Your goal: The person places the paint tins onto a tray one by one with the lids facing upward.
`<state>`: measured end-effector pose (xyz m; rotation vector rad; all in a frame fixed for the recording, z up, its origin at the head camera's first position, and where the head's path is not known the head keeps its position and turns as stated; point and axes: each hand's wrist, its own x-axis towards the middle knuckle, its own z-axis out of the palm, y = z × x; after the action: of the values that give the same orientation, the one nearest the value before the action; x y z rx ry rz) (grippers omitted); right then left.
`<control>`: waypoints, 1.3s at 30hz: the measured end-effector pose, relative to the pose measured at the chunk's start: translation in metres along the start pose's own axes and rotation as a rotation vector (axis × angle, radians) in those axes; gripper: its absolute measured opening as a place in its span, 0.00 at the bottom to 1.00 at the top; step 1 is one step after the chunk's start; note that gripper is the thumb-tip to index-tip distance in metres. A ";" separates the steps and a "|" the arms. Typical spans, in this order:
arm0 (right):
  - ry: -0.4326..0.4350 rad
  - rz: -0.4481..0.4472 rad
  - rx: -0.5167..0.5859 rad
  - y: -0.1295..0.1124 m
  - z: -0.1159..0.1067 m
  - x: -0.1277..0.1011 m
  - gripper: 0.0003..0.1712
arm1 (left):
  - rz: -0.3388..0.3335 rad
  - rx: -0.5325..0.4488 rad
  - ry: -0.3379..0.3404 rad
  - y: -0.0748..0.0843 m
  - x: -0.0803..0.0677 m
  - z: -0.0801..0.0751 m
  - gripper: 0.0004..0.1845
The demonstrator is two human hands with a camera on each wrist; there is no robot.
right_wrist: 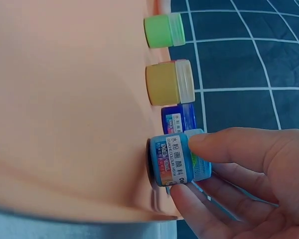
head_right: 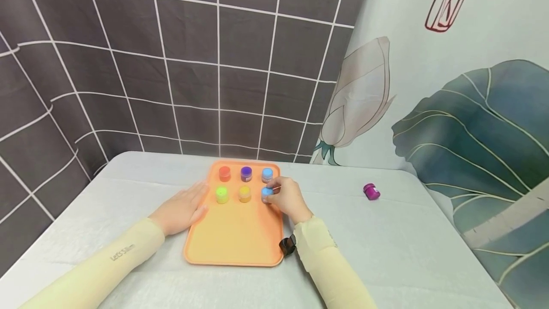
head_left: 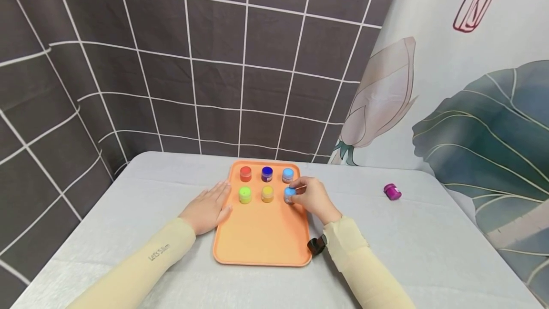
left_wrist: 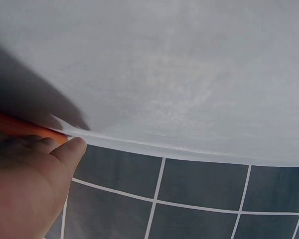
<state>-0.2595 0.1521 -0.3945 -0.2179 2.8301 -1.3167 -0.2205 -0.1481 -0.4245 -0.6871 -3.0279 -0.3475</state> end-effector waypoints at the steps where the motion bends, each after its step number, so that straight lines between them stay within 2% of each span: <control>1: 0.000 0.005 0.002 0.000 0.000 0.000 0.13 | 0.001 -0.001 0.001 0.000 0.000 0.000 0.33; 14: -0.005 -0.049 -0.012 0.003 -0.009 -0.001 0.13 | 0.001 -0.001 0.002 0.000 0.000 0.000 0.33; 24: 0.036 -0.150 -0.070 0.016 -0.035 -0.007 0.15 | 0.006 0.006 0.000 -0.002 0.000 0.002 0.33; 33: 0.215 -0.338 -0.182 0.038 -0.066 -0.011 0.12 | -0.001 0.002 -0.004 0.001 -0.001 -0.002 0.33; 36: 0.285 -0.360 -0.205 0.046 -0.076 -0.013 0.10 | -0.002 0.004 -0.005 0.002 -0.001 -0.003 0.33; 39: 0.332 -0.345 -0.219 0.054 -0.086 -0.013 0.10 | -0.001 0.003 -0.001 0.001 -0.001 -0.002 0.33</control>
<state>-0.2588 0.2534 -0.3811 -0.5631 3.3412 -1.1816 -0.2190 -0.1478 -0.4220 -0.6857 -3.0296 -0.3426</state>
